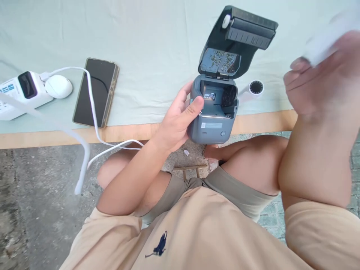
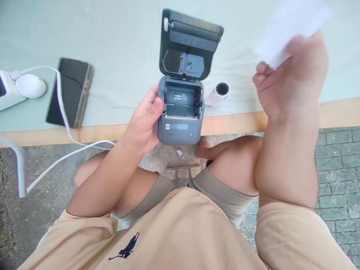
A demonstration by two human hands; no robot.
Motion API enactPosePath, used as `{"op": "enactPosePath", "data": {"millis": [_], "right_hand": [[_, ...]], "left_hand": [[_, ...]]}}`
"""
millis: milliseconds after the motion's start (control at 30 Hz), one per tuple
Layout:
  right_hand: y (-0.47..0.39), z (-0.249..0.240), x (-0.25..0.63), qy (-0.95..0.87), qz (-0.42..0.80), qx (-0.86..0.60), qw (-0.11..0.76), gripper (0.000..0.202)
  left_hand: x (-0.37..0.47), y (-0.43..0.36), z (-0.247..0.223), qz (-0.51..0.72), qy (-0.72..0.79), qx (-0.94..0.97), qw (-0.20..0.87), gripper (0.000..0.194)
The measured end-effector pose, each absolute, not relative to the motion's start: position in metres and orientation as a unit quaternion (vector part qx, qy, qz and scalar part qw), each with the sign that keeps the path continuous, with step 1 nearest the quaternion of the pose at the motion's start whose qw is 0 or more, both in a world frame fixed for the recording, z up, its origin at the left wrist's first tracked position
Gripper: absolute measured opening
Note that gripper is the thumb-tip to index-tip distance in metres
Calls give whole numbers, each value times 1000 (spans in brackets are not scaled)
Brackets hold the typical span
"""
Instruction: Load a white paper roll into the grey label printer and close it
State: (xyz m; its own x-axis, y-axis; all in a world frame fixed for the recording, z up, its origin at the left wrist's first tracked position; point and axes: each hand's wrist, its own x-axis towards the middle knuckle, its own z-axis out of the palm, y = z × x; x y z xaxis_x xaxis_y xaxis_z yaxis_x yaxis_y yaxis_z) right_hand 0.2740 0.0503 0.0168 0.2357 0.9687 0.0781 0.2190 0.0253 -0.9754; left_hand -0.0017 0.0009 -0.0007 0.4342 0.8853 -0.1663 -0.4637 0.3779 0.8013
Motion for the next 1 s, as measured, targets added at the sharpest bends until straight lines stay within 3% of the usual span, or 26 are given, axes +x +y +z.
{"op": "enactPosePath", "data": {"millis": [100,200,300,433,533,600,800,1000], "right_hand": [[43,12,260,-508,350,-579,532,36],[34,14,250,-610,261,-580,472,29],[36,11,256,-660,167,-608,407,36],[38,6,266,-664,138,-646,349,49],[25,10,260,-681,49,-621,385,55],[13,14,248,-695,-10,-586,416,39],[7,4,210,-778,27,-564,276,33],[13,2,205,-739,51,-618,262,33]], "left_hand": [[-2,2,-2,436,307,362,764,38],[0,3,-2,438,310,365,761,36],[2,3,1,438,315,359,762,33],[5,2,3,455,330,349,750,29],[5,2,3,478,340,345,733,26],[5,2,2,476,335,344,737,25],[3,3,3,467,332,333,749,31],[3,2,3,464,327,333,753,30]]}}
